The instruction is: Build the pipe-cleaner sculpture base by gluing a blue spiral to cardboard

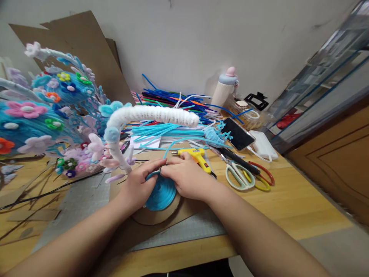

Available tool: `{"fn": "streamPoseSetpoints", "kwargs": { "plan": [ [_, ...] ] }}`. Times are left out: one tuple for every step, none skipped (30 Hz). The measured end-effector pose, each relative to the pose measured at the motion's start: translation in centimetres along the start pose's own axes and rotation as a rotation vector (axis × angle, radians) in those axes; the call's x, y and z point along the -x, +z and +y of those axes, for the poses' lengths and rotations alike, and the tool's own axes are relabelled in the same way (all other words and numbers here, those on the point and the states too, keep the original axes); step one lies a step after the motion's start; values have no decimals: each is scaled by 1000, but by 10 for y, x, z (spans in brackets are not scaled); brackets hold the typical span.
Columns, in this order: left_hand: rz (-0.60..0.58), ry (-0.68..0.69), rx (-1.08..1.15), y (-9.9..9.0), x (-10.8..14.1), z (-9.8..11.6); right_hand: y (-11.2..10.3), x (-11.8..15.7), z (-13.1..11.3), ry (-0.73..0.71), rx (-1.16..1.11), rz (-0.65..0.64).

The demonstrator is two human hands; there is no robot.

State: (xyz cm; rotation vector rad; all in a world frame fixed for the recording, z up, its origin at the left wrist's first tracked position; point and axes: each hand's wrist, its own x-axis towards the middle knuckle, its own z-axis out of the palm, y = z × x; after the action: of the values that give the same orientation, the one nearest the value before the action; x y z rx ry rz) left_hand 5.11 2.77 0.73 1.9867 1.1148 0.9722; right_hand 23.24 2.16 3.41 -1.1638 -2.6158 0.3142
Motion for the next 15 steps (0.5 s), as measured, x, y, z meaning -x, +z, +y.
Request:
{"fn": "streamPoseSetpoints", "kwargs": {
  "plan": [
    [9, -10, 5, 1, 0, 0, 0, 0, 0, -1, 3, -2],
    [21, -21, 9, 1, 0, -1, 0, 1, 0, -1, 9, -6],
    [34, -32, 10, 2, 0, -2, -1, 1, 0, 2, 15, -10],
    [47, -42, 7, 3, -1, -3, -1, 2, 0, 5, 21, -15],
    [57, -50, -2, 4, -1, -4, -2, 2, 0, 9, 23, -18],
    [63, -53, -17, 5, -2, -5, -2, 2, 0, 10, 21, -18],
    [60, -52, -38, 5, -3, -5, -3, 3, 1, 10, 16, -17],
    [50, -44, -63, 5, -4, -5, -3, 3, 1, 11, 14, -16],
    [34, -34, -90, 5, -6, -5, -3, 3, 2, 14, 15, -17],
    [19, -23, -118, 5, -7, -4, -3, 4, 2, 17, 18, -22],
    [6, -16, -144, 5, -9, -4, -3, 4, 3, 22, 23, -28],
    [0, -15, -168, 4, -10, -3, -3, 4, 3, 27, 26, -30],
    [-1, -21, -190, 4, -11, -2, -3, 4, 4, 30, 27, -28],
    [5, -33, -209, 4, -12, -1, -3, 4, 4, 28, 22, -22],
    [13, -48, -226, 3, -13, -1, -3, 4, 4, 26, 15, -13]
  ]
}}
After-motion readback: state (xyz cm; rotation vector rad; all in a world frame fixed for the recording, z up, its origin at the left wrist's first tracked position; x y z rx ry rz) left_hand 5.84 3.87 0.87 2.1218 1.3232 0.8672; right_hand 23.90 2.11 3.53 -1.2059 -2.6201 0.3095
